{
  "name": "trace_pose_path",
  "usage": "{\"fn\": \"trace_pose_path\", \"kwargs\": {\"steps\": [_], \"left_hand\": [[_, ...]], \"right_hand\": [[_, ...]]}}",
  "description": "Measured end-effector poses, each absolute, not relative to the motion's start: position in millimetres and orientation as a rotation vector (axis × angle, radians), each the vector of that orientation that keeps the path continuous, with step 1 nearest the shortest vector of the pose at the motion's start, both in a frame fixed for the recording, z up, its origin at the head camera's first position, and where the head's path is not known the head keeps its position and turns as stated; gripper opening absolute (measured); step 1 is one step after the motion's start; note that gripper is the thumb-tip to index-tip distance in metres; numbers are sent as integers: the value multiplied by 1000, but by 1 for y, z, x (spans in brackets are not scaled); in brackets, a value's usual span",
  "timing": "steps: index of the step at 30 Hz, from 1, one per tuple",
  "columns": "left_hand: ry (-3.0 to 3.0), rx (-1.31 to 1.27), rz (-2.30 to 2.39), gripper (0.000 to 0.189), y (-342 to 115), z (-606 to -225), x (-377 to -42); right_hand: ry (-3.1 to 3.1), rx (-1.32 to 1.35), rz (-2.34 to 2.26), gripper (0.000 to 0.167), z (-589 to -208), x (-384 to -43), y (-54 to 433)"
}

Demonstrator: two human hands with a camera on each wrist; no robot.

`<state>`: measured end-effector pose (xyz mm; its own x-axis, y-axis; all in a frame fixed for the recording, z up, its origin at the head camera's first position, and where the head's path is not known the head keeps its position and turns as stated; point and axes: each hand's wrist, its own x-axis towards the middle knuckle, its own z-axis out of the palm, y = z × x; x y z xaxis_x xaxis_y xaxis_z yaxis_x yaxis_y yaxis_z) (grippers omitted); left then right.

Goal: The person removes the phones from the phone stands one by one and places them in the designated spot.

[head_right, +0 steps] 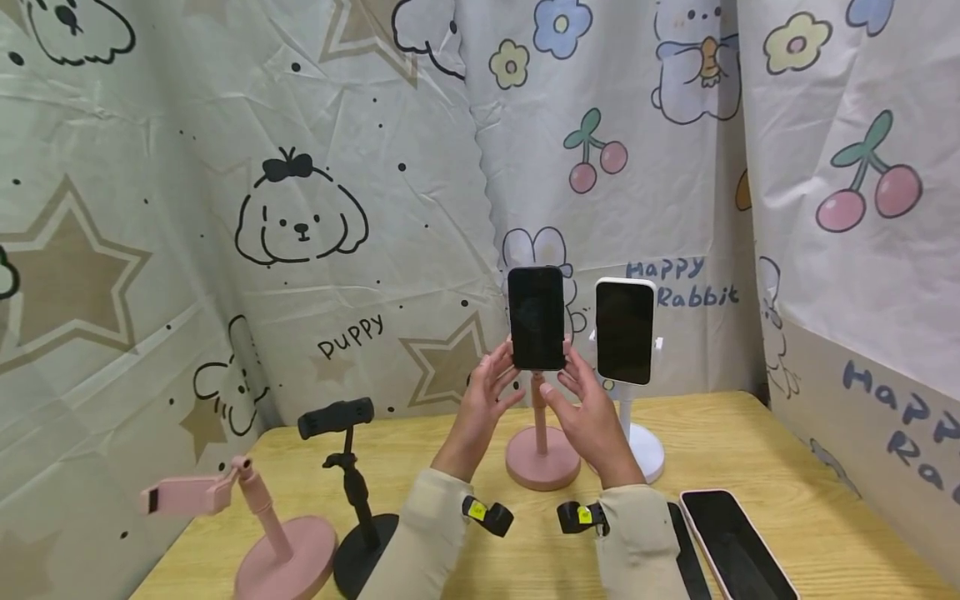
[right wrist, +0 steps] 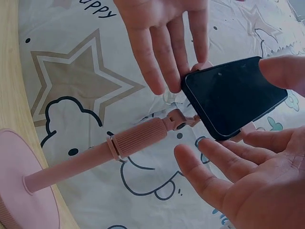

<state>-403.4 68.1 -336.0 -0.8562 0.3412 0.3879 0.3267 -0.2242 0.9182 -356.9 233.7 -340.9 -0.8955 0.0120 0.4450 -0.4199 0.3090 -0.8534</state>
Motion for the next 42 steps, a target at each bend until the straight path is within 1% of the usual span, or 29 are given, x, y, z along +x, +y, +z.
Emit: {"fn": "trace_pose_path", "kwargs": {"steps": [8,19,26,34,42], "left_hand": [[1886,833,2396,54,56,-337,-401],[1815,763,2477,60,41,-336,-396],[1888,775,2432,55,31,-336,-393],[1923,778,2384,63,16,-331,-386],[1997,811,2322,59,6,-330,-379]], "right_hand": [[-2187,397,1635,66,-340,-355,231],[-2192,415,1609,58,-338,-352,228],[-2195,389,1593,57,-332,-343,226],[-2242,365,1488,54,-326,-336,225],[-2291,343,1396,52,-325,-329,222]]}}
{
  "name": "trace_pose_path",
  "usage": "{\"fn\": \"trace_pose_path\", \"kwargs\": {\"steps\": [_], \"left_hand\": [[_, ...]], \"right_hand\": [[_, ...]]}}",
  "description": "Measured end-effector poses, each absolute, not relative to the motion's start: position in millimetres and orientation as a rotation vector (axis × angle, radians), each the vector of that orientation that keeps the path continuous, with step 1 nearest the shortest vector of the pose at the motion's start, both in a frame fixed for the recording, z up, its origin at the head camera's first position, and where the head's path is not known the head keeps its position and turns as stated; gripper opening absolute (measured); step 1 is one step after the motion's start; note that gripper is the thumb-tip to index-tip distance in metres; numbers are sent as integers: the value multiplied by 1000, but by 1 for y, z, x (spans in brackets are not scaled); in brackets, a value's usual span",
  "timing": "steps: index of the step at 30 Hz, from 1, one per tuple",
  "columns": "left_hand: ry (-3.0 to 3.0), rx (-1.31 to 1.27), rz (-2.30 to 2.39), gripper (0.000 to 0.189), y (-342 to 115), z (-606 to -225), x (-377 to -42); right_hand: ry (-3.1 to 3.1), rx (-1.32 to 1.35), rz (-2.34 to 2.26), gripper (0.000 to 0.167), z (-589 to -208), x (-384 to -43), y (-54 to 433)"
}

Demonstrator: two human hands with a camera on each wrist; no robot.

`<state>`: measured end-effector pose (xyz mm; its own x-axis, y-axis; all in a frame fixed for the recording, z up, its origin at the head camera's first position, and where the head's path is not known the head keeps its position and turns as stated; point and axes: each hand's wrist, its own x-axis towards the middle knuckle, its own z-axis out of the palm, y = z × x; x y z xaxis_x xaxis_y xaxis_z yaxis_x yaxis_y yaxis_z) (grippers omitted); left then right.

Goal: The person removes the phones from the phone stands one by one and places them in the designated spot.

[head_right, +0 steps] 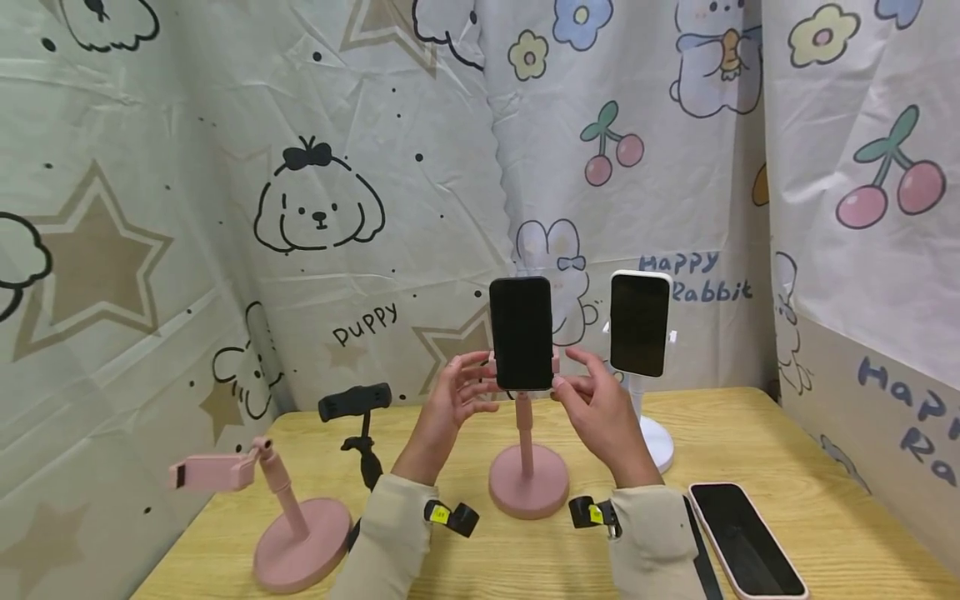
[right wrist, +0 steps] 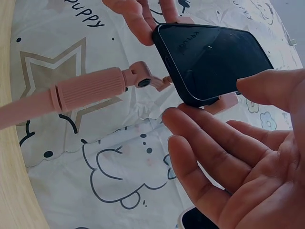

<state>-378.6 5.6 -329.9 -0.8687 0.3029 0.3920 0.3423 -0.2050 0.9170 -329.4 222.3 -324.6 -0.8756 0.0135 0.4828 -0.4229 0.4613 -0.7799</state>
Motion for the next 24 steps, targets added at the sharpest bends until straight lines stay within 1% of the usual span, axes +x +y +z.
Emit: {"fn": "trace_pose_path", "kwargs": {"steps": [2,9,18,24], "left_hand": [[-1991,-802,-2257,56,4,-330,-377],[-2140,-752,-2092,39,-2,-327,-368],[-2209,-789,-2006,42,-11,-317,-355],[-2249,-822,-1918,42,-17,-299,-330]], "right_hand": [[-2300,343,1384,52,-324,-327,222],[-2319,367,1403,50,-322,-322,221],[-2358,409,1401,49,-313,-314,218],[-2382,441,1357,45,-309,-308,216]]}}
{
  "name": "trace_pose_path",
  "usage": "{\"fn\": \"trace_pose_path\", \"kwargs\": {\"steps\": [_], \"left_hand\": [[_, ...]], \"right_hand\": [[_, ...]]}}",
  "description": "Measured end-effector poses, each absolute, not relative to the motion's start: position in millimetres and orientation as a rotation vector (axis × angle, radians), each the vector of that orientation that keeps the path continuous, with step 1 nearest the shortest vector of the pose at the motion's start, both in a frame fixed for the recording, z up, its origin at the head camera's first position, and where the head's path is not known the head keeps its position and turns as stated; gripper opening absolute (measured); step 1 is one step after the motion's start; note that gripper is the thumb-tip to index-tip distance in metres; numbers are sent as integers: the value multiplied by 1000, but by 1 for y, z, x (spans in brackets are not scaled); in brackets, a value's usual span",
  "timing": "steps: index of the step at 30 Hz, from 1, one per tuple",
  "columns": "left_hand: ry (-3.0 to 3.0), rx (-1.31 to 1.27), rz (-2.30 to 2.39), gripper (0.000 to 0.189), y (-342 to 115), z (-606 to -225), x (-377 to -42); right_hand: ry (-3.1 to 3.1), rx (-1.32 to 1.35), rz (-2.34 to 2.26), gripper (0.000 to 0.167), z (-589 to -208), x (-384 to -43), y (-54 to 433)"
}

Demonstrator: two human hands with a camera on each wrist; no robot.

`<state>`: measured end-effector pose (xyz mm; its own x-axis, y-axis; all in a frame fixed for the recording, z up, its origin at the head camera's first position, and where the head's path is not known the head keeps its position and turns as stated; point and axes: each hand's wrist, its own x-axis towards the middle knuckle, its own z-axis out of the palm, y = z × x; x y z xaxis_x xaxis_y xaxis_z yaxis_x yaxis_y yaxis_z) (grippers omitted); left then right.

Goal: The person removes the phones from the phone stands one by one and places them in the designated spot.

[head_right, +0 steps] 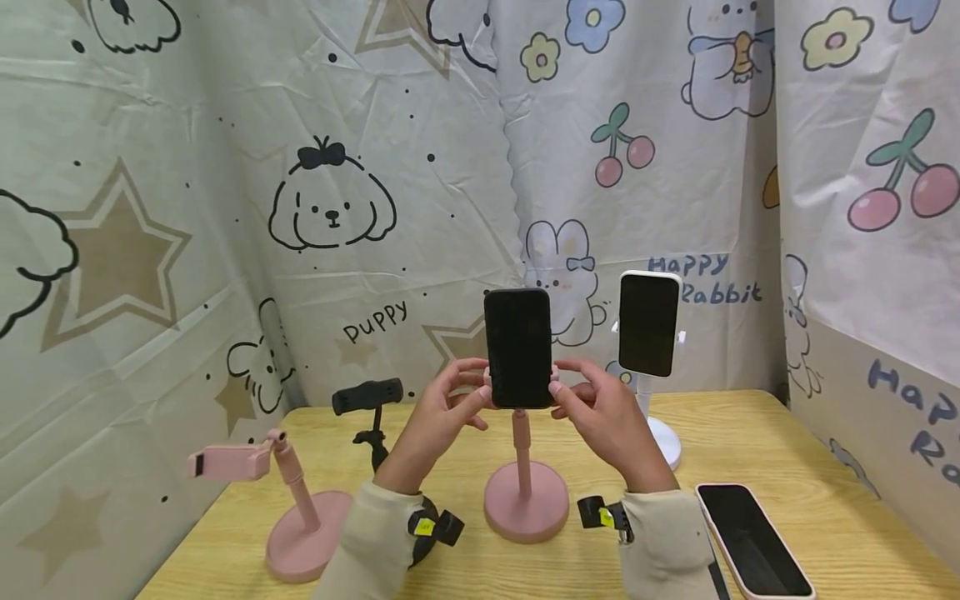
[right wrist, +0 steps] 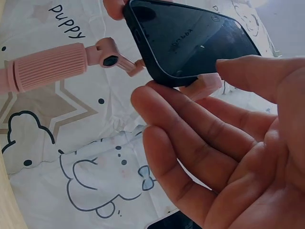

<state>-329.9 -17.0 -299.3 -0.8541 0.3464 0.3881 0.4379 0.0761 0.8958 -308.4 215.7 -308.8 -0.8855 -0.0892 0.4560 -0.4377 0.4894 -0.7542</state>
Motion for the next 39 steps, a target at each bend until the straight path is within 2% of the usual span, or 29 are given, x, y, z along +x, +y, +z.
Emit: {"fn": "trace_pose_path", "kwargs": {"steps": [6,15,22,39], "left_hand": [[-2249,-860,-1861,37,-20,-292,-318],[-2220,-862,-1752,31,-16,-298,-318],[-2200,-888,-1679,29,-16,-289,-304],[-2192,-907,-1591,25,-18,-284,-296]], "right_hand": [[-2393,464,1322,39,-306,-305,215],[-2413,483,1284,31,-303,-300,216],[-2406,542,1272,29,-300,-297,216],[-2417,554,1197,27,-295,-289,214]]}}
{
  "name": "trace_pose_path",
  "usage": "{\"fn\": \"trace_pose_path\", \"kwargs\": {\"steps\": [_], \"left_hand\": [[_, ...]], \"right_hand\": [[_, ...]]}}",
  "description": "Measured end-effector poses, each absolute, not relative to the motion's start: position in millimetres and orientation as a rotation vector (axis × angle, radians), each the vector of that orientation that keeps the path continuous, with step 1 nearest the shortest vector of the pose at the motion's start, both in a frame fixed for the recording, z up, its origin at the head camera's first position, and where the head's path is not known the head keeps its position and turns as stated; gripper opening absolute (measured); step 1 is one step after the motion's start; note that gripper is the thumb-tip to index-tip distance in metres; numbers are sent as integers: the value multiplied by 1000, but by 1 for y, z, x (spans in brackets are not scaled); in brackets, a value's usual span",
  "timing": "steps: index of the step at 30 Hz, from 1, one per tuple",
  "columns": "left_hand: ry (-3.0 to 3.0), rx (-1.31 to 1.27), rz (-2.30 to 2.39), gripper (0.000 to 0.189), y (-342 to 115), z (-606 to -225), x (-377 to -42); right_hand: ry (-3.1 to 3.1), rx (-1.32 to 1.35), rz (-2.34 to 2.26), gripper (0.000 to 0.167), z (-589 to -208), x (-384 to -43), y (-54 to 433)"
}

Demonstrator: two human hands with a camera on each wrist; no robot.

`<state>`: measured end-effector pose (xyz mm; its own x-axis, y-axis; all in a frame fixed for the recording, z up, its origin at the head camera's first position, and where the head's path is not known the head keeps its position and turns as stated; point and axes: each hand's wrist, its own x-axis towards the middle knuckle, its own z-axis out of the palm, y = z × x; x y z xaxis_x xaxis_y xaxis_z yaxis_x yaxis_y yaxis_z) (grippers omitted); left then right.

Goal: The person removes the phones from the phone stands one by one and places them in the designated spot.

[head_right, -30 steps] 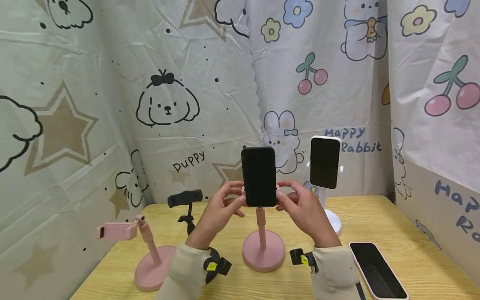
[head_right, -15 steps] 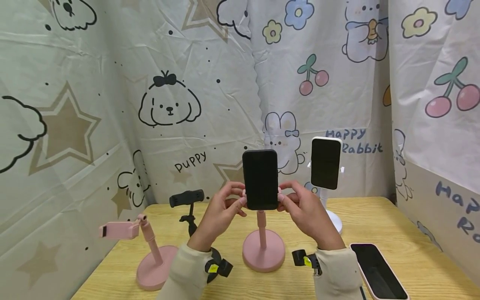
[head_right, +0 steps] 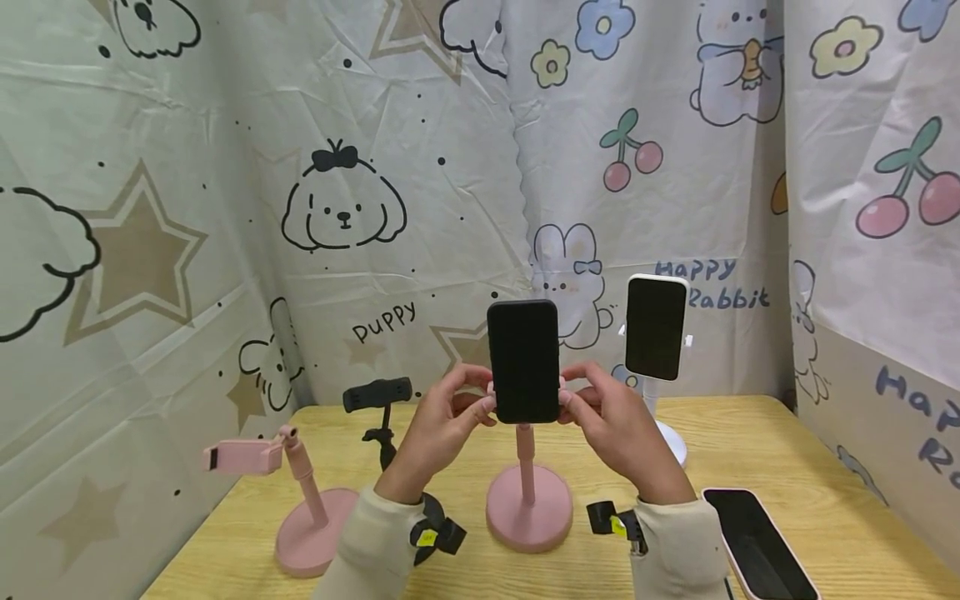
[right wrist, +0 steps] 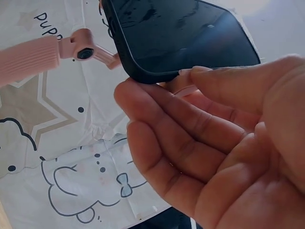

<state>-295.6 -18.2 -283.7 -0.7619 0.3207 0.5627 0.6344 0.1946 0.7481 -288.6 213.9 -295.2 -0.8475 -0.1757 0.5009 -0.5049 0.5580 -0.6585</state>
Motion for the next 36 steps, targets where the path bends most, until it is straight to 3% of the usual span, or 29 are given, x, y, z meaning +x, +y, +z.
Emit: {"fn": "trace_pose_path", "kwargs": {"steps": [10,36], "left_hand": [[-2273,-900,-1579,25,-25,-301,-315],[-2438,-1149,-1606,27,-47,-282,-296]], "right_hand": [[-2484,593,1233,28,-289,-281,215],[-2646,748,1231,32,-276,-254,220]]}}
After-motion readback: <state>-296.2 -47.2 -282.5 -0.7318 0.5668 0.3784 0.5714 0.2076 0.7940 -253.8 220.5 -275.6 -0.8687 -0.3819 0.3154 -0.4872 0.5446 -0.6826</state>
